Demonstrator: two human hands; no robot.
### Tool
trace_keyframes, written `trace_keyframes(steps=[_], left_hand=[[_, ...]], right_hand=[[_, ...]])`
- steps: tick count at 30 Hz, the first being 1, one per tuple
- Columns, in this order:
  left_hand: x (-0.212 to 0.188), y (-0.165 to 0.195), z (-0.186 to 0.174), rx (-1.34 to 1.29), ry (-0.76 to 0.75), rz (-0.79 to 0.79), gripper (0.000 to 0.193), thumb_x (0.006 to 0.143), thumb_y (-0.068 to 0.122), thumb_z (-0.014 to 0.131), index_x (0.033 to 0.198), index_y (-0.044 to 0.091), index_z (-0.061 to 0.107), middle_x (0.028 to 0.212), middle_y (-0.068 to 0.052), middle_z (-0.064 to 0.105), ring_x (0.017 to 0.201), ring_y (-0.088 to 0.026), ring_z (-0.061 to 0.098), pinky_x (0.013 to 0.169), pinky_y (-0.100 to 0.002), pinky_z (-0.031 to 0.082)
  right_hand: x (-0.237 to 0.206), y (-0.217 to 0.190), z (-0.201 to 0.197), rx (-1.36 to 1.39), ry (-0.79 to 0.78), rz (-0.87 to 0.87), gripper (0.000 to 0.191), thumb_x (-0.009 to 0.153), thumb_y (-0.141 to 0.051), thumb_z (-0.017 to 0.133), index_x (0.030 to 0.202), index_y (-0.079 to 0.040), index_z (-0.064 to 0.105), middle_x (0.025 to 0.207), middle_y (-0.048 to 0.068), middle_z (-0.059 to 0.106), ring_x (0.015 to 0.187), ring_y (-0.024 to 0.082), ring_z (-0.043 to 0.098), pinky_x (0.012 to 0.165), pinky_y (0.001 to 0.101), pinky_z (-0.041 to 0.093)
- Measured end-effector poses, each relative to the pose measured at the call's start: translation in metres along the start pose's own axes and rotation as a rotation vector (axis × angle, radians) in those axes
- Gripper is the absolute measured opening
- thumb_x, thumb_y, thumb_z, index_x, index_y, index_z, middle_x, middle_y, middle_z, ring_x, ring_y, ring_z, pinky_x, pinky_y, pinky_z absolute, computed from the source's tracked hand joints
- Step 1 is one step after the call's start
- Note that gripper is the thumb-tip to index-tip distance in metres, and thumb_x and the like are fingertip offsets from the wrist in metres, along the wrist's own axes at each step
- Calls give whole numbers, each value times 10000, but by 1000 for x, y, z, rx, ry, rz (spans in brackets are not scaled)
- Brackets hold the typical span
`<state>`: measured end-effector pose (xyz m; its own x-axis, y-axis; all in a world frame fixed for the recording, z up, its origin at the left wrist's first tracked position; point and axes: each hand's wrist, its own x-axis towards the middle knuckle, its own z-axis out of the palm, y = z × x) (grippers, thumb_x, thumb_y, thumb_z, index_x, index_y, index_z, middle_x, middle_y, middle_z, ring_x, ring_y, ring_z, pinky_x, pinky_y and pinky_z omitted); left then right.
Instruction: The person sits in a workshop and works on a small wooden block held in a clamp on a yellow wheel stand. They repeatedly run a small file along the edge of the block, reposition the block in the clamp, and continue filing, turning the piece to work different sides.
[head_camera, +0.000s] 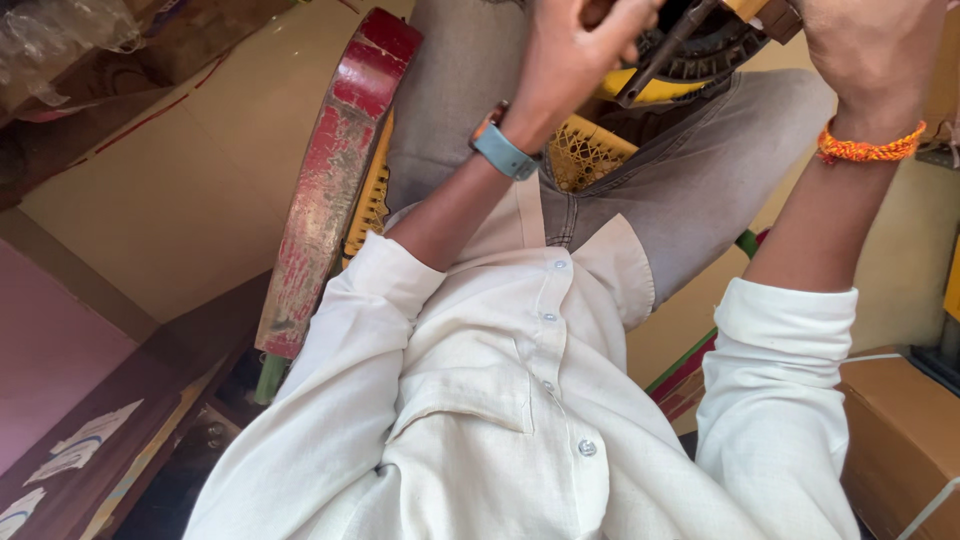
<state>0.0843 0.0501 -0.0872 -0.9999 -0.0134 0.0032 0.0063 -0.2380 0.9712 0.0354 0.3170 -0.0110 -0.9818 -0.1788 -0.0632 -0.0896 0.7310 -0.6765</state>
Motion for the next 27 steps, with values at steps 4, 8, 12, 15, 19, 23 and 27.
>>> trace_keyframes(steps=[4, 8, 12, 15, 19, 23, 27], left_hand=[[0, 17, 21, 17, -1, -5, 240, 1001, 265, 710, 884, 55, 712, 672, 16, 673, 569, -43, 682, 530, -225, 544], [-2, 25, 33, 79, 68, 24, 258, 962, 306, 717, 922, 51, 728, 633, 21, 662, 547, -34, 632, 504, -224, 502], [-6, 28, 41, 256, 247, 96, 311, 948, 337, 754, 822, 56, 708, 644, 29, 662, 583, -47, 594, 558, -253, 475], [-7, 29, 43, 266, 275, 58, 294, 930, 338, 751, 868, 51, 734, 636, 17, 649, 575, -54, 570, 557, -259, 469], [-5, 23, 48, 213, 289, 58, 269, 915, 345, 739, 910, 76, 757, 631, 28, 657, 577, -41, 572, 551, -242, 472], [-3, 12, 55, 209, 325, 66, 292, 920, 348, 744, 835, 68, 733, 637, 45, 647, 589, -32, 564, 555, -241, 467], [-4, 6, 61, 189, 354, 28, 346, 932, 311, 753, 753, 35, 645, 615, 56, 571, 537, -11, 495, 558, -249, 430]], right_hand=[[1, -3, 1, -22, -8, -15, 194, 1026, -121, 729, 940, 24, 633, 820, -7, 618, 732, 53, 554, 651, 251, 443], [2, -12, 2, -42, -9, -30, 213, 1027, -129, 720, 934, 32, 617, 813, 1, 608, 724, 70, 550, 650, 263, 442], [2, -22, 2, -58, -10, -36, 232, 1029, -137, 710, 928, 40, 600, 806, 10, 598, 716, 86, 546, 648, 276, 442], [4, -25, 2, -64, -13, -29, 246, 1030, -143, 702, 923, 46, 587, 801, 17, 590, 710, 98, 542, 646, 285, 441], [5, -27, 1, -72, -13, -32, 259, 1031, -146, 691, 912, 50, 571, 791, 21, 581, 699, 106, 538, 640, 290, 439], [5, -24, 0, -110, -13, -62, 286, 1039, -133, 675, 871, 47, 529, 765, 33, 567, 678, 110, 523, 632, 287, 431], [3, -17, 0, -147, -9, -73, 295, 1066, -106, 682, 872, 51, 527, 763, 48, 570, 674, 123, 525, 636, 299, 434]])
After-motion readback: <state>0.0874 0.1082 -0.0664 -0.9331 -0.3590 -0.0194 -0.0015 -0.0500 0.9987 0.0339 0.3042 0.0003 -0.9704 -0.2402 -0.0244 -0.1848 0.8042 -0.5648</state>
